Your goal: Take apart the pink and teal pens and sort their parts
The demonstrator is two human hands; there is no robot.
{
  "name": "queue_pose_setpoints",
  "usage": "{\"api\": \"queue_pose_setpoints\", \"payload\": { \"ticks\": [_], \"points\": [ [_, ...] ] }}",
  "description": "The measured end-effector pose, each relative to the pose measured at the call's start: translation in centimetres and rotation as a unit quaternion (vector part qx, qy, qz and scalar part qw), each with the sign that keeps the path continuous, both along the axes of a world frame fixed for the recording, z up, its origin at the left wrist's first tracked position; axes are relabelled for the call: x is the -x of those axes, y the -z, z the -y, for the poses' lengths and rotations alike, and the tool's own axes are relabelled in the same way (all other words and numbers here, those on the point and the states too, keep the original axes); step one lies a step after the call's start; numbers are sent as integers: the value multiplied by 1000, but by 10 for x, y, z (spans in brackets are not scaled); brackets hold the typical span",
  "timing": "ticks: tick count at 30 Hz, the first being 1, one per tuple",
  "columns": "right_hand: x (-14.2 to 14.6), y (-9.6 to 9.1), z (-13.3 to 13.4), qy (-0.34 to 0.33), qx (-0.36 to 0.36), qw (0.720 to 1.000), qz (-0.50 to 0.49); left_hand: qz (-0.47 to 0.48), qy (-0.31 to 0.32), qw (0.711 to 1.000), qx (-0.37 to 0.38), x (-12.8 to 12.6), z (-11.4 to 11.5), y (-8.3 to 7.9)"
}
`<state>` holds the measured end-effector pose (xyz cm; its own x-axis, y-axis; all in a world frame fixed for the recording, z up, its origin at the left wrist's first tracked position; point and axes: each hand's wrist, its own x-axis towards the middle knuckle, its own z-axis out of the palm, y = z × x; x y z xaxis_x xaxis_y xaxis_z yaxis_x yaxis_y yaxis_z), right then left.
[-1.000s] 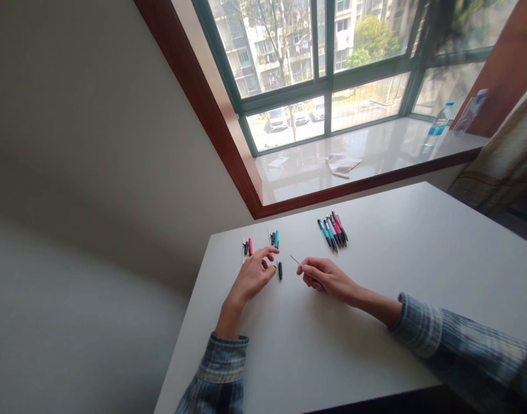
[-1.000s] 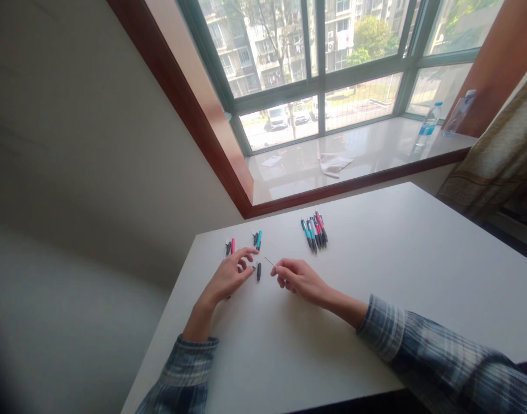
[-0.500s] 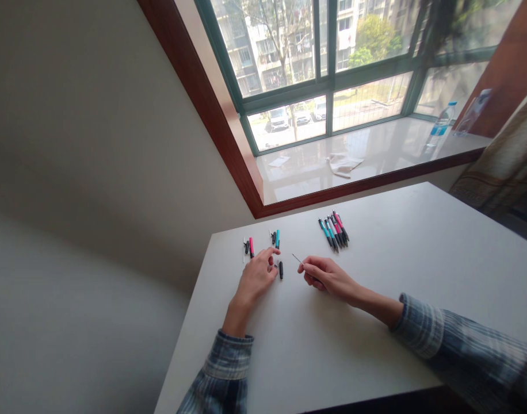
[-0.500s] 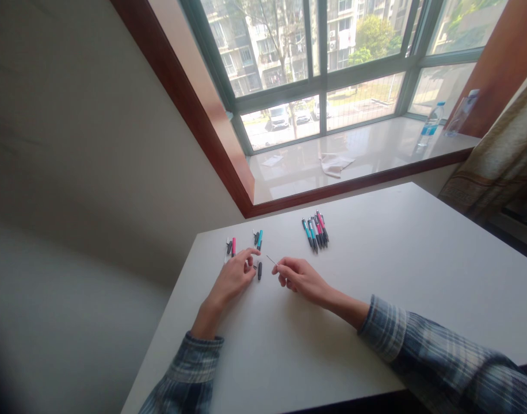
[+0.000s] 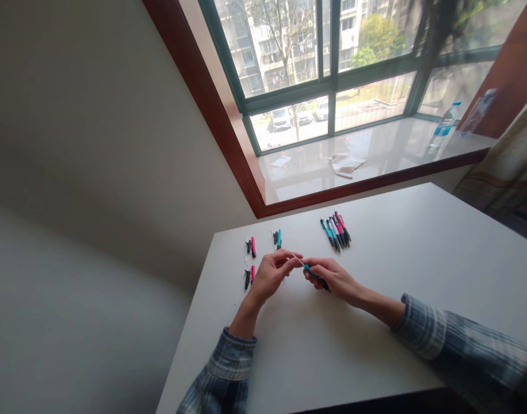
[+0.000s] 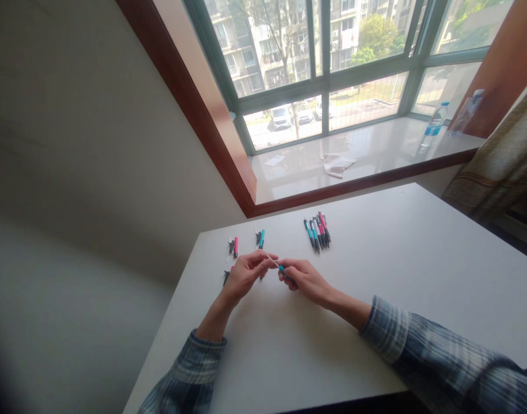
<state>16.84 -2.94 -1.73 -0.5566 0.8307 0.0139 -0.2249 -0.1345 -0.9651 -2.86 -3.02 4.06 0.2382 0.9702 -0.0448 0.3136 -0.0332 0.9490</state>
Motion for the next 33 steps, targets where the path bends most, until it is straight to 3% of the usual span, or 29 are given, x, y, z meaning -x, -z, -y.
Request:
{"api": "queue_pose_setpoints", "payload": {
  "ticks": [5,9,15,19,23,27,30,33],
  "points": [
    [1,1,0,8,-12,1000,17,91,-73,993,18,4,-3,4],
    [0,-3,0,48,8,999,17,206,-153,966,21,15,-8,2],
    [-4,-4,-3,124,14,991,45,257,-132,952,101,12,-7,8],
    [-7,-3,-6,183,-39,980,62,362,-103,909,181,-5,0,22],
    [-8,-9,-6,196,-71,975,82,417,-74,869,255,-18,7,28],
    [-8,-13,-4,198,-141,962,126,413,-95,876,229,-22,9,25],
    [-8,-11,-4,207,-146,958,131,406,-120,881,209,-19,7,22],
    [-8,-7,-5,216,-147,956,130,423,-116,869,228,-16,6,22]
  ]
}}
